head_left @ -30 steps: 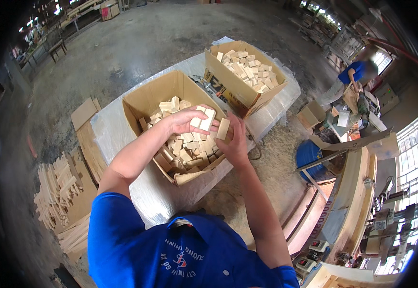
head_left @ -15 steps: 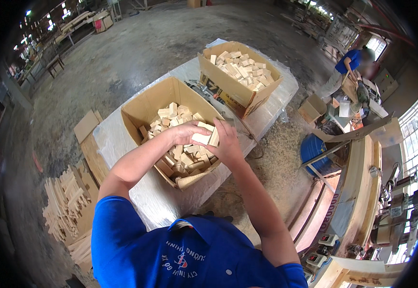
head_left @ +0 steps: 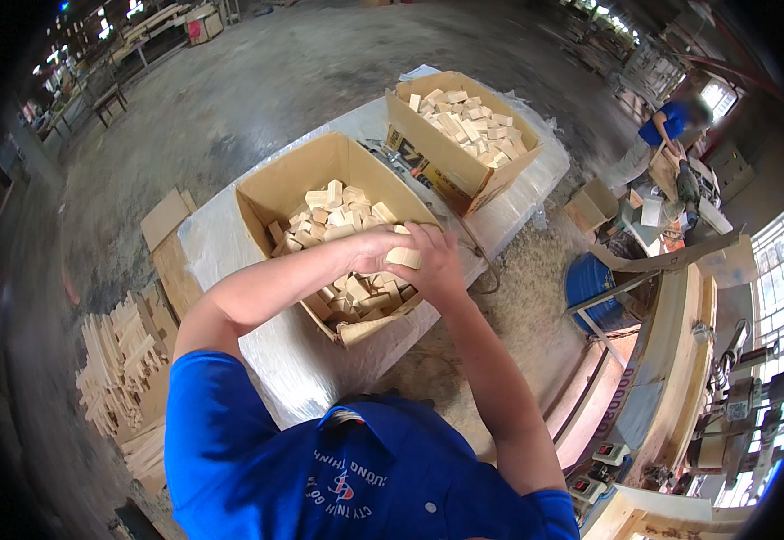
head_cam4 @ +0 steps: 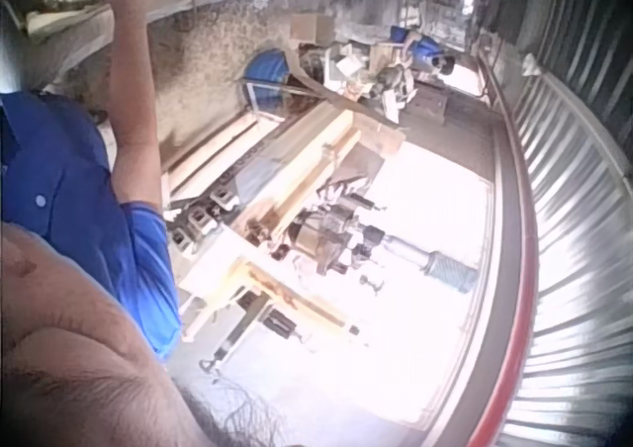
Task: The person picks up small wooden blocks from a cardboard box, places them into a vertical drilling machine, and operates the machine to process the wood. The person then removes the processed blocks and places them into a second cardboard box. This cycle is repeated multiple times throughout the video.
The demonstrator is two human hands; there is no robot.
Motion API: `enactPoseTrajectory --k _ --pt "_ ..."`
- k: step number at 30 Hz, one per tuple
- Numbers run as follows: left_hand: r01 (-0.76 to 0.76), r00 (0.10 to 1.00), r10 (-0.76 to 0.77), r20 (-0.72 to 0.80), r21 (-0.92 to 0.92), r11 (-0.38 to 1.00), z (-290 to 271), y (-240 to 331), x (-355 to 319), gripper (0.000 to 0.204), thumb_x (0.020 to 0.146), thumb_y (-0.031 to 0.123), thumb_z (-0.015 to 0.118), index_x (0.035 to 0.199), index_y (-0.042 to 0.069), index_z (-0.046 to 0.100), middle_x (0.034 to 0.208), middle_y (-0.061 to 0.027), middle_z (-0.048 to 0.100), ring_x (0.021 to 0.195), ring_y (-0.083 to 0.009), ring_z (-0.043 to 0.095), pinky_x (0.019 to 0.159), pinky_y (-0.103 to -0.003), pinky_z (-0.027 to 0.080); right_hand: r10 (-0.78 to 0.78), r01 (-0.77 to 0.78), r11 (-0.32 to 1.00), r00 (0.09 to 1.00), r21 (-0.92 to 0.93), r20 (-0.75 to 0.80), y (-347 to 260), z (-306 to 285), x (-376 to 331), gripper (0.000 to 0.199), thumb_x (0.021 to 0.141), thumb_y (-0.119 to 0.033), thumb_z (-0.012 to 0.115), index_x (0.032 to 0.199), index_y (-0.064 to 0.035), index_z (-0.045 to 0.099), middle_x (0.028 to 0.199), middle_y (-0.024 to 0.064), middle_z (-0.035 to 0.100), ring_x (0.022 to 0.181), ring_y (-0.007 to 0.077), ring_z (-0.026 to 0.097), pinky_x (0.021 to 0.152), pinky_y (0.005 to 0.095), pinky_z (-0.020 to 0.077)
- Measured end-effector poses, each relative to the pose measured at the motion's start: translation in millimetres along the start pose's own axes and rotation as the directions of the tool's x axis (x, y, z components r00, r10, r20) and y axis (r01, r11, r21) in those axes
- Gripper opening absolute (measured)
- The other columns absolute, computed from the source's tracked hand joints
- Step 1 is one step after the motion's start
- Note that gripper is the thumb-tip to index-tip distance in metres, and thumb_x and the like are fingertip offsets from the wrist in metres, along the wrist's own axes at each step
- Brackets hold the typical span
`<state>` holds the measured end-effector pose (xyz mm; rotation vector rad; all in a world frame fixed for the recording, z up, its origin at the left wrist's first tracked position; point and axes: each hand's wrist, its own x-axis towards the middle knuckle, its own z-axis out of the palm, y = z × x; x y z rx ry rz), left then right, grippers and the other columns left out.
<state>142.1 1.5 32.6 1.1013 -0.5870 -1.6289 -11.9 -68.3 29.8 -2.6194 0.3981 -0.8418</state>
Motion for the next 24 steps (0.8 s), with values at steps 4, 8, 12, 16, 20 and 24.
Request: enactPoseTrajectory --k 4,8,12,16,20,24 --pt "0.109 0.957 0.009 0.289 -0.389 0.915 -7 5 -8 0.042 0.094 0.031 0.047 0.128 0.006 0.044 0.119 -0.0094 0.057 0.111 -0.0234 0.055 0.093 -0.042 0.047 -0.061 0.065 0.997 0.994 0.047 -0.092 2 -3 0 0.072 0.063 -0.029 0.080 0.125 -0.0106 0.047 0.117 0.0099 0.054 0.105 0.0328 0.049 0.090 0.0428 0.0408" --pt "0.051 0.948 0.039 0.316 -0.271 0.961 -4 7 -21 0.053 0.092 0.048 0.046 0.129 0.009 0.045 0.123 -0.0111 0.054 0.112 -0.0274 0.054 0.089 -0.044 0.046 -0.030 0.072 0.957 0.988 0.281 -0.150 -4 -8 9 0.071 0.066 -0.029 0.079 0.126 -0.0091 0.045 0.113 0.0115 0.053 0.106 0.0336 0.047 0.092 0.0427 0.0399" --pt "-0.115 0.993 0.118 -0.014 -0.372 0.921 -7 9 -46 0.054 0.086 0.053 0.055 0.122 0.013 0.050 0.118 -0.0124 0.054 0.106 -0.0297 0.056 0.094 -0.056 0.041 0.113 -0.051 0.826 0.991 0.562 -0.076 -19 -6 14 0.060 0.075 -0.022 0.072 0.127 -0.0068 0.045 0.114 0.0113 0.054 0.107 0.0285 0.050 0.089 0.0380 0.0431" --pt "-0.380 0.923 0.315 -0.219 -0.630 0.677 -25 -4 -91 0.041 0.090 0.045 0.048 0.116 0.014 0.055 0.113 -0.0120 0.059 0.105 -0.0331 0.056 0.089 -0.056 0.042 0.180 -0.239 0.827 0.970 0.509 0.162 -21 10 28 0.047 0.082 -0.013 0.062 0.126 -0.0040 0.048 0.113 0.0126 0.055 0.103 0.0205 0.054 0.083 0.0324 0.0468" --pt "-0.482 0.869 0.385 -0.311 -0.703 0.522 -34 -27 -107 0.041 0.090 0.044 0.047 0.115 0.012 0.055 0.112 -0.0146 0.060 0.105 -0.0366 0.055 0.090 -0.054 0.043 -0.062 -0.131 0.957 0.780 0.258 0.623 -23 42 34 0.039 0.077 -0.009 0.061 0.115 -0.0018 0.055 0.116 0.0154 0.054 0.101 0.0292 0.057 0.086 0.0389 0.0461" --pt "-0.570 0.819 0.385 -0.427 -0.689 0.448 -36 -33 -102 0.040 0.091 0.045 0.045 0.112 0.013 0.056 0.108 -0.0139 0.060 0.100 -0.0330 0.056 0.088 -0.051 0.044 -0.069 0.046 0.998 0.689 0.051 0.721 -32 77 23 0.039 0.071 -0.008 0.063 0.109 -0.0046 0.061 0.120 0.0145 0.054 0.105 0.0334 0.056 0.090 0.0411 0.0463"
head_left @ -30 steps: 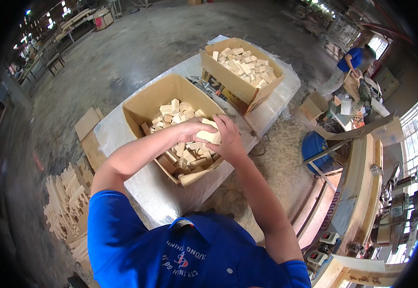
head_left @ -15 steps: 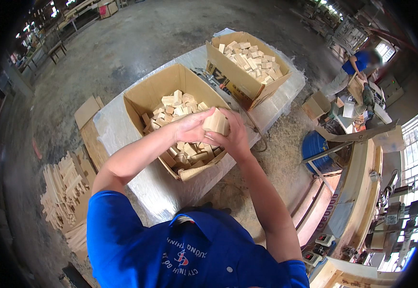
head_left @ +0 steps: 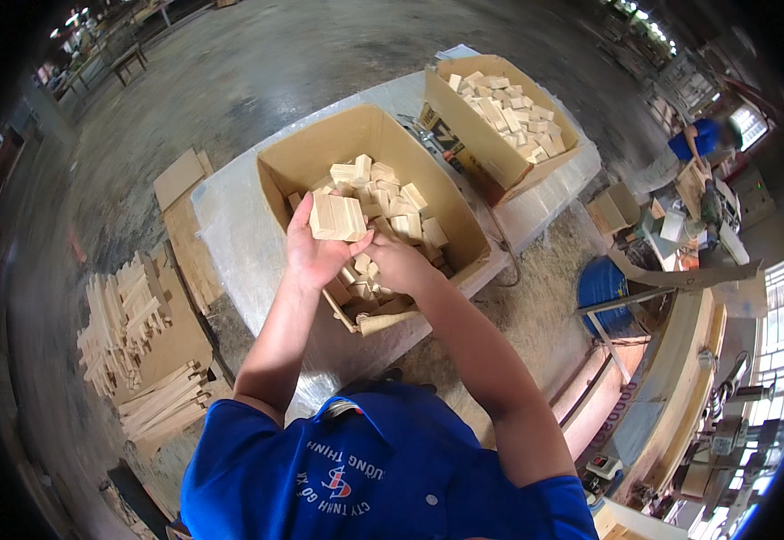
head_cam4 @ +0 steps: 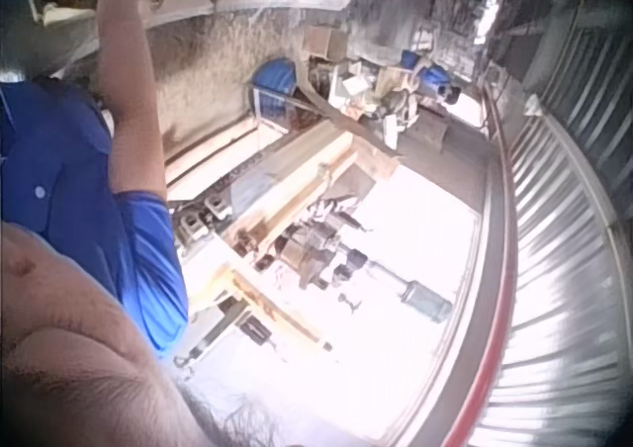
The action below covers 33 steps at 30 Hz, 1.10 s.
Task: The person picks up small wooden blocks from a cardboard box, places them into a vertical drilling machine, and operates the machine to process the wood. The person then removes the processed blocks and places them into a second cardboard box. This cycle is repeated multiple times throughout the video.
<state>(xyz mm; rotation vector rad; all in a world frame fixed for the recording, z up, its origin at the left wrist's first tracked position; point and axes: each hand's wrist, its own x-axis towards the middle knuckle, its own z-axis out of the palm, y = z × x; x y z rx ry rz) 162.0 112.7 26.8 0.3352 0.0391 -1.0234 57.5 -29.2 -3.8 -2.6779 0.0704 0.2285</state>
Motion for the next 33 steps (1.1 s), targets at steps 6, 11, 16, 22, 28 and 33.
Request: enactPoseTrajectory --k 6,11,16,22,28,33 --pt "-0.127 0.988 0.128 -0.092 0.014 0.992 4 -1 4 0.038 0.093 0.047 0.041 0.108 0.016 0.055 0.104 -0.0097 0.061 0.096 -0.0285 0.056 0.086 -0.049 0.044 -0.036 0.025 0.994 0.995 0.110 0.096 21 5 5 0.037 0.067 -0.008 0.068 0.103 -0.0036 0.061 0.097 0.0176 0.062 0.089 0.0310 0.061 0.077 0.0388 0.0484" --pt "-0.205 0.974 0.206 -0.096 0.018 0.979 3 -3 2 0.039 0.093 0.050 0.041 0.113 0.019 0.054 0.110 -0.0071 0.060 0.102 -0.0274 0.055 0.091 -0.050 0.038 0.047 0.096 0.654 0.985 0.750 -0.167 15 -14 0 0.031 0.080 -0.002 0.059 0.111 -0.0001 0.053 0.098 0.0099 0.058 0.089 0.0147 0.059 0.075 0.0270 0.0494" --pt "-0.212 0.977 0.212 0.014 0.026 0.977 7 -3 -1 0.045 0.092 0.052 0.041 0.119 0.019 0.052 0.116 -0.0060 0.058 0.108 -0.0253 0.053 0.095 -0.049 0.035 0.165 0.135 -0.080 0.979 0.988 -0.121 11 -44 -16 0.038 0.089 -0.009 0.044 0.126 0.0004 0.045 0.107 0.0122 0.054 0.094 0.0224 0.057 0.080 0.0384 0.0511" --pt "-0.148 0.989 0.147 0.033 0.039 0.988 12 -4 -1 0.053 0.093 0.050 0.036 0.121 0.006 0.050 0.117 -0.0134 0.057 0.107 -0.0285 0.054 0.091 -0.048 0.041 0.223 0.192 -0.274 0.966 0.942 -0.132 17 -49 -19 0.040 0.091 -0.014 0.037 0.130 -0.0054 0.042 0.098 0.0122 0.056 0.078 0.0210 0.053 0.060 0.0343 0.0444" --pt "-0.153 0.988 0.151 0.020 0.115 0.982 13 -5 -1 0.054 0.091 0.053 0.038 0.119 0.009 0.052 0.113 -0.0113 0.059 0.104 -0.0260 0.056 0.090 -0.046 0.042 0.152 0.119 -0.488 0.987 0.865 -0.050 27 -47 -22 0.035 0.091 -0.024 0.035 0.111 -0.0007 0.052 0.077 0.0086 0.054 0.056 0.0151 0.046 0.044 0.0237 0.0351" --pt "-0.135 0.990 0.131 0.046 0.099 0.986 17 -5 -2 0.058 0.090 0.052 0.038 0.121 0.004 0.051 0.114 -0.0139 0.058 0.103 -0.0283 0.056 0.089 -0.045 0.045 0.102 0.100 -0.533 0.993 0.841 -0.053 30 -46 -25 0.039 0.091 -0.027 0.034 0.107 0.0007 0.055 0.070 0.0079 0.052 0.052 0.0158 0.044 0.043 0.0250 0.0353"
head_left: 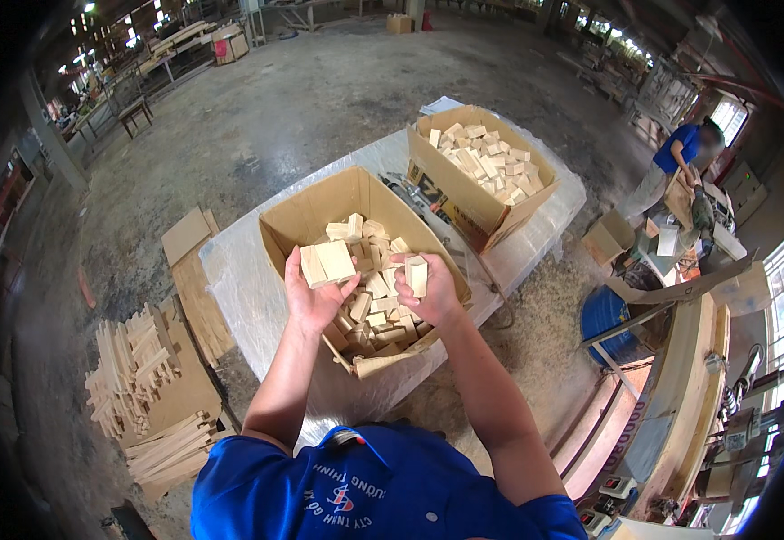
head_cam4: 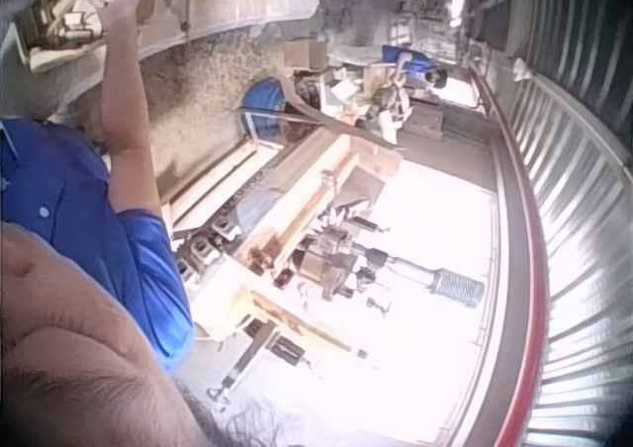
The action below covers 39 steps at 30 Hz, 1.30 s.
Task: The person picks up small wooden blocks from a cardboard box, places them into a vertical drilling machine, and operates the machine to process the wood. The person then removes the processed blocks and places them into a second cardboard box. This cycle is repeated multiple times throughout the video.
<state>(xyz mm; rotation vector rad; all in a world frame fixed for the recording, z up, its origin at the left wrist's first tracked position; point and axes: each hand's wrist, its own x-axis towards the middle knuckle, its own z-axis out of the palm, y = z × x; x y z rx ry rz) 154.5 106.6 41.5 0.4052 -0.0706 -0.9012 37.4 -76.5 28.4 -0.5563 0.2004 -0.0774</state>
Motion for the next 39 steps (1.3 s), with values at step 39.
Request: enactPoseTrajectory --k 39 --pt "0.199 0.980 -0.194 -0.044 0.232 0.952 6 -8 2 0.050 0.092 0.050 0.042 0.124 0.012 0.050 0.114 -0.0079 0.059 0.103 -0.0212 0.057 0.087 -0.043 0.046 -0.336 0.163 0.808 0.917 -0.566 -0.215 15 -3 9 0.045 0.076 0.000 0.066 0.120 0.0030 0.053 0.097 0.0063 0.058 0.089 0.0137 0.056 0.077 0.0265 0.0456"
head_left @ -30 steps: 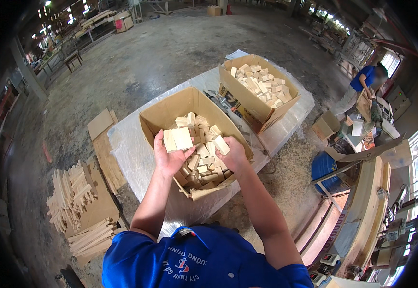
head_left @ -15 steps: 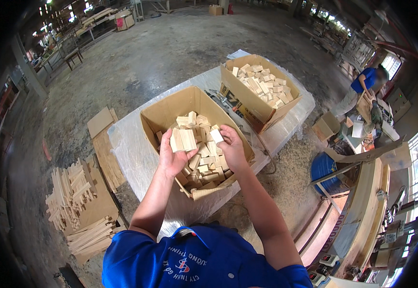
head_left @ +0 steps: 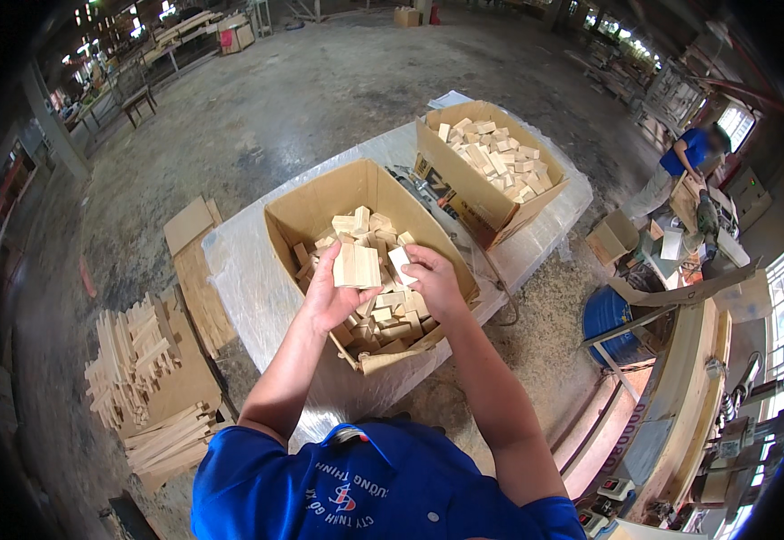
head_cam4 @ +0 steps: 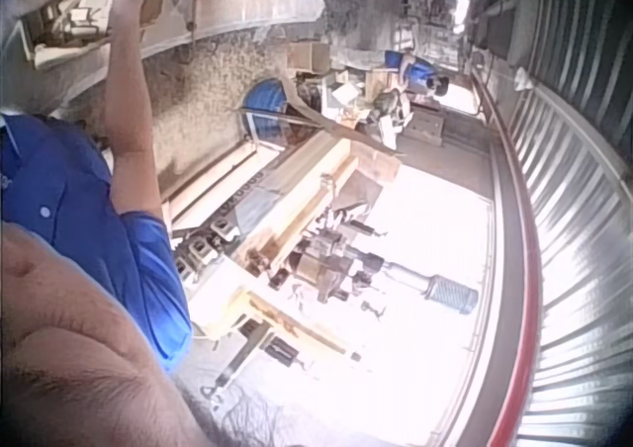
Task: The person picks up small wooden blocks from a cardboard box, places them into a vertical drilling machine, and operates the machine to process the wood. The person then removes the processed blocks and places them into a second cardboard box. This cycle is repeated multiple times throughout the video.
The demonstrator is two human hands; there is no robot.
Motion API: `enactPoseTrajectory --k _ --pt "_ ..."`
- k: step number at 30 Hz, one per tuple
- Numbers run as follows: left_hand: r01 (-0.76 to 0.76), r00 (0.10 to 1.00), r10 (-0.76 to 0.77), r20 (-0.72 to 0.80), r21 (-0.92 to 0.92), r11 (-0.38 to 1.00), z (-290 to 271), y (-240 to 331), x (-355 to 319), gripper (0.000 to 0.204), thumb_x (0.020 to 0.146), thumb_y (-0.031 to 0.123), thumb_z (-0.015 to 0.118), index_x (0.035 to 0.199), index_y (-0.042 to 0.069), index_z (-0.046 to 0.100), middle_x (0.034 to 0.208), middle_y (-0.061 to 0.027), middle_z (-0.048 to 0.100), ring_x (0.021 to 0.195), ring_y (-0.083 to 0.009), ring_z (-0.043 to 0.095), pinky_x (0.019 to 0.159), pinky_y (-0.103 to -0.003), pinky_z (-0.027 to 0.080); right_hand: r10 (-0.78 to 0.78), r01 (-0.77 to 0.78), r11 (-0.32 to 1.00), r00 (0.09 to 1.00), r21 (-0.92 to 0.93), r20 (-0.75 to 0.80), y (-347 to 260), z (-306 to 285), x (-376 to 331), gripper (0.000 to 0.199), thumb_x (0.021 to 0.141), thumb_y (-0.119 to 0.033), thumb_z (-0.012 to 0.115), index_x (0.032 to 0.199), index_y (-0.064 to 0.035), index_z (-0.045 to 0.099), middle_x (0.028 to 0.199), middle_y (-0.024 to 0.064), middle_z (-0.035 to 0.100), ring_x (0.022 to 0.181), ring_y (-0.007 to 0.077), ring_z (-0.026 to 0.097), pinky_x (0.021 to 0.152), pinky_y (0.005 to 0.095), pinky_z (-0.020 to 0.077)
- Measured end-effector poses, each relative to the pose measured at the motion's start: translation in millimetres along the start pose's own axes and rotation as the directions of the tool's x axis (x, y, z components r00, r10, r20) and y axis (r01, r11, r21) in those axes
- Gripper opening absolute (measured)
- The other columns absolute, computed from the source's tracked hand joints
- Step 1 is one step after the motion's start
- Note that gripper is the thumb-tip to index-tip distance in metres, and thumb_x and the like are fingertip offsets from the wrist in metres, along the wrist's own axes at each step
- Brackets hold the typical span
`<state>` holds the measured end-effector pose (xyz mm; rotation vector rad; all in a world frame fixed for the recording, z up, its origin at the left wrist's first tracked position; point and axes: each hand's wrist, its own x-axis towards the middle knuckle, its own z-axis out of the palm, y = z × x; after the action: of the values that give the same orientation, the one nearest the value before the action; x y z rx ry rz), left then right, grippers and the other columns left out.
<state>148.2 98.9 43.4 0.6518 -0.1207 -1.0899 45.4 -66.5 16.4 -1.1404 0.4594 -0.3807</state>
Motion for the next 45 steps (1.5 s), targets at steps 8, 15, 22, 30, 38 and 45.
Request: enactPoseTrajectory --k 8,15,22,30,38,45 --pt "0.039 0.998 -0.037 0.056 -0.040 0.998 -6 -4 7 0.049 0.093 0.053 0.042 0.124 0.016 0.049 0.114 -0.0036 0.059 0.103 -0.0167 0.056 0.086 -0.035 0.045 -0.001 0.001 1.000 1.000 -0.016 -0.001 11 -3 7 0.033 0.078 -0.010 0.070 0.106 -0.0003 0.054 0.094 0.0071 0.060 0.080 0.0128 0.057 0.067 0.0259 0.0482" --pt "0.046 0.999 -0.045 0.025 -0.009 0.999 0 -9 8 0.051 0.092 0.053 0.042 0.125 0.016 0.049 0.115 -0.0029 0.058 0.105 -0.0172 0.054 0.089 -0.036 0.044 0.006 -0.005 0.996 1.000 -0.093 0.011 11 -3 6 0.025 0.079 -0.009 0.070 0.097 -0.0019 0.055 0.088 0.0051 0.060 0.077 0.0112 0.057 0.064 0.0246 0.0484" --pt "0.110 0.994 -0.111 0.019 0.033 0.993 6 -22 14 0.052 0.091 0.056 0.043 0.124 0.016 0.049 0.117 -0.0039 0.057 0.109 -0.0184 0.052 0.094 -0.038 0.040 -0.016 0.022 0.979 0.999 -0.202 0.030 8 -3 4 0.017 0.082 -0.009 0.067 0.093 -0.0028 0.056 0.088 0.0043 0.060 0.078 0.0104 0.058 0.066 0.0237 0.0502" --pt "0.063 0.998 -0.063 -0.003 -0.012 0.998 2 -22 17 0.052 0.091 0.055 0.043 0.122 0.014 0.049 0.116 -0.0045 0.057 0.107 -0.0190 0.053 0.093 -0.038 0.041 -0.067 0.111 0.942 0.987 -0.316 0.148 10 -1 3 0.023 0.087 -0.011 0.059 0.108 -0.0016 0.058 0.097 0.0047 0.062 0.086 0.0100 0.058 0.069 0.0233 0.0497" --pt "0.068 0.994 -0.074 -0.079 -0.082 0.994 0 -19 14 0.048 0.088 0.055 0.047 0.117 0.017 0.052 0.113 -0.0041 0.057 0.101 -0.0182 0.054 0.086 -0.038 0.042 -0.075 0.170 0.887 0.970 -0.430 0.230 13 -2 5 0.030 0.087 -0.007 0.055 0.117 -0.0046 0.056 0.105 0.0029 0.059 0.089 0.0101 0.057 0.073 0.0237 0.0477" --pt "0.189 0.980 -0.184 -0.070 0.074 0.979 -4 -22 9 0.043 0.084 0.049 0.052 0.112 0.017 0.055 0.105 -0.0027 0.061 0.094 -0.0179 0.057 0.078 -0.038 0.043 -0.422 0.607 0.377 0.785 -0.700 0.453 -22 12 -22 0.057 0.072 -0.005 0.056 0.128 -0.0073 0.046 0.131 0.0129 0.042 0.110 0.0258 0.049 0.088 0.0342 0.0441"
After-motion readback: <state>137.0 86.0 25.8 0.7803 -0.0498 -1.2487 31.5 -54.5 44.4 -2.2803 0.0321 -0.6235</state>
